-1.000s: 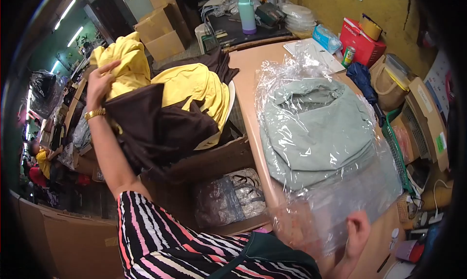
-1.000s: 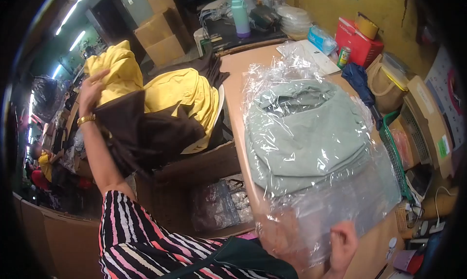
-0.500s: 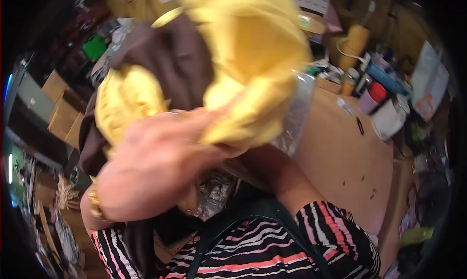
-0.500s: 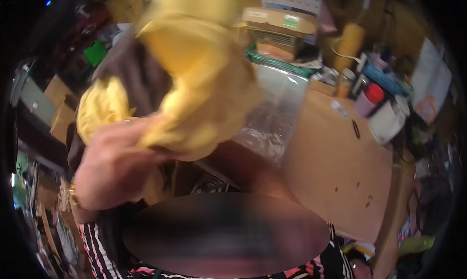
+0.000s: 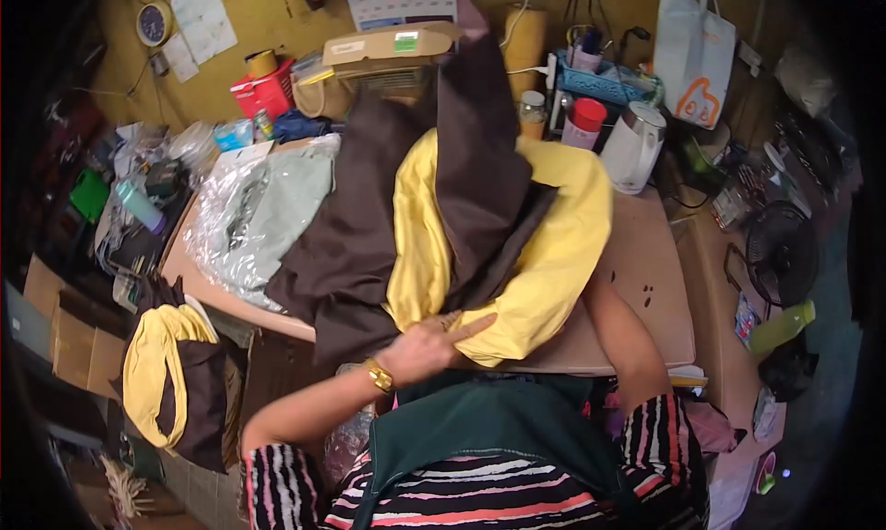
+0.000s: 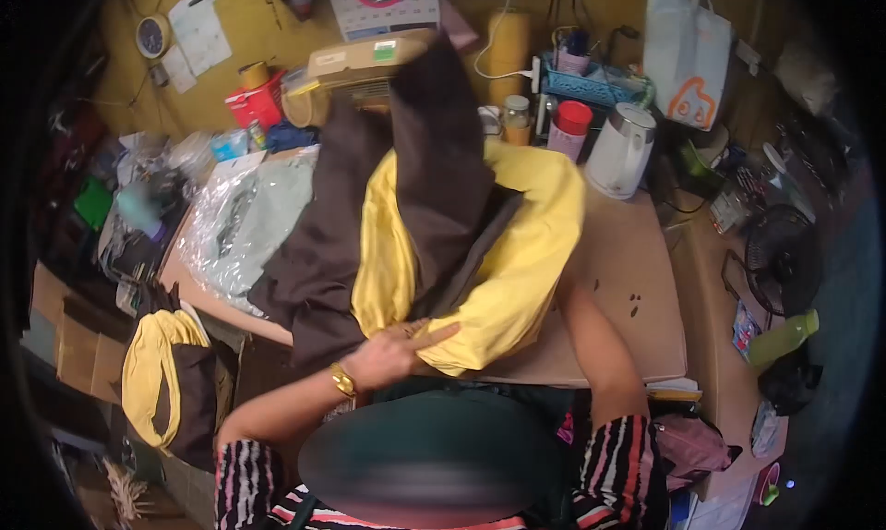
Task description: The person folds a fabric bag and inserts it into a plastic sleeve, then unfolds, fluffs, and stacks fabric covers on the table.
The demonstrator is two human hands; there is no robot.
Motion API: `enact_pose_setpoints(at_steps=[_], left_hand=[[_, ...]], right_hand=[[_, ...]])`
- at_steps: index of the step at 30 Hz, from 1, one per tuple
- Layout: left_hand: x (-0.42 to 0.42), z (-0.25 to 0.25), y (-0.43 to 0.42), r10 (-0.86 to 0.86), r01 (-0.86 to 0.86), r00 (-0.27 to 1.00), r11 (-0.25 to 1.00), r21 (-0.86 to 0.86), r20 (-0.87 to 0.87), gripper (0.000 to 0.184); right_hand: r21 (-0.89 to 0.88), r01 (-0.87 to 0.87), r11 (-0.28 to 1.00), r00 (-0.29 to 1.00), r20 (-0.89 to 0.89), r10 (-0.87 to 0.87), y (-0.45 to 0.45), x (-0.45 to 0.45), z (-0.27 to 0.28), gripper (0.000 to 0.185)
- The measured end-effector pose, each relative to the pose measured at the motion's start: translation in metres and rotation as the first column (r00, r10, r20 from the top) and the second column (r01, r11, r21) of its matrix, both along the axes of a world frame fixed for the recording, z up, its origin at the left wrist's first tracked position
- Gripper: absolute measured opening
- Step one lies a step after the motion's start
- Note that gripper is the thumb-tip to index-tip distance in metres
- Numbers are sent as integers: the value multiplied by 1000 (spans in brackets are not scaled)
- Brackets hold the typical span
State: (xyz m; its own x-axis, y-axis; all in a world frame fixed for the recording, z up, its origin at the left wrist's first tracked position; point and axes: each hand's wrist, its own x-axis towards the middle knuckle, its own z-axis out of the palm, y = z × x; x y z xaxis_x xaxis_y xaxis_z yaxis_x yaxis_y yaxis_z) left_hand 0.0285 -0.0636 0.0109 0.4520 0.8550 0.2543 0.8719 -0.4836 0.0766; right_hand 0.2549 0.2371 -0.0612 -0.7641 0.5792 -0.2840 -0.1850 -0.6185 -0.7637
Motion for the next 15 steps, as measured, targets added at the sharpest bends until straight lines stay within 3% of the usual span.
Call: enact_pose_setpoints(at_steps=[2, 3, 4, 6, 7, 8, 9, 10, 11, 12, 14, 15], left_hand=[[26, -6, 5, 3, -4, 1000, 999, -50, -21, 29], [40, -12, 8, 120, -134, 988, 978, -159, -99, 26], [41, -8, 4, 113, -127, 990, 977, -171, -88, 26], [35, 30, 16, -224, 266, 949, 946, -183, 223, 19], [29, 64, 36, -338, 461, 876, 798, -389, 344, 14], [34, 98, 48, -208, 461, 839, 762, -456, 502, 15], [42, 115, 56, -161, 297, 853, 932, -207, 497, 25], [47, 115, 72, -129, 110, 958, 990, 87, 255, 40], [48, 113, 87, 7, -38, 992, 968, 246, 128, 50], [34, 106, 101, 155, -169, 985, 964, 207, 80, 59], [-19, 69, 117, 542, -540, 838, 840, 50, -61, 63], [-52, 49, 122, 572, -575, 811, 818, -11, 118, 61]], right_hand=[[72, 67, 995, 993, 94, -74, 32, 45, -28, 52], [129, 124, 984, 979, 148, -143, 43, 76, -38, 51], [210, 209, 955, 949, 191, -250, 51, 106, -43, 50], [449, 573, 686, 721, 121, -682, 15, 135, 31, 34], [688, 571, 447, 619, -3, -785, -1, 134, 66, 31], [846, 508, 165, 530, -156, -833, -25, 123, 97, 28], [908, 379, 181, 657, -126, -744, -71, 97, 141, 32], [971, 189, 149, 756, -48, -653, -102, 71, 151, 43], [997, 18, 81, 834, 30, -551, -133, 44, 161, 53], [829, -540, -142, 758, 407, -509, -154, 27, 185, 69], [572, -820, 14, 515, 748, -419, -145, 13, 122, 79], [645, -759, 86, 595, 741, -312, -128, 23, 79, 79]])
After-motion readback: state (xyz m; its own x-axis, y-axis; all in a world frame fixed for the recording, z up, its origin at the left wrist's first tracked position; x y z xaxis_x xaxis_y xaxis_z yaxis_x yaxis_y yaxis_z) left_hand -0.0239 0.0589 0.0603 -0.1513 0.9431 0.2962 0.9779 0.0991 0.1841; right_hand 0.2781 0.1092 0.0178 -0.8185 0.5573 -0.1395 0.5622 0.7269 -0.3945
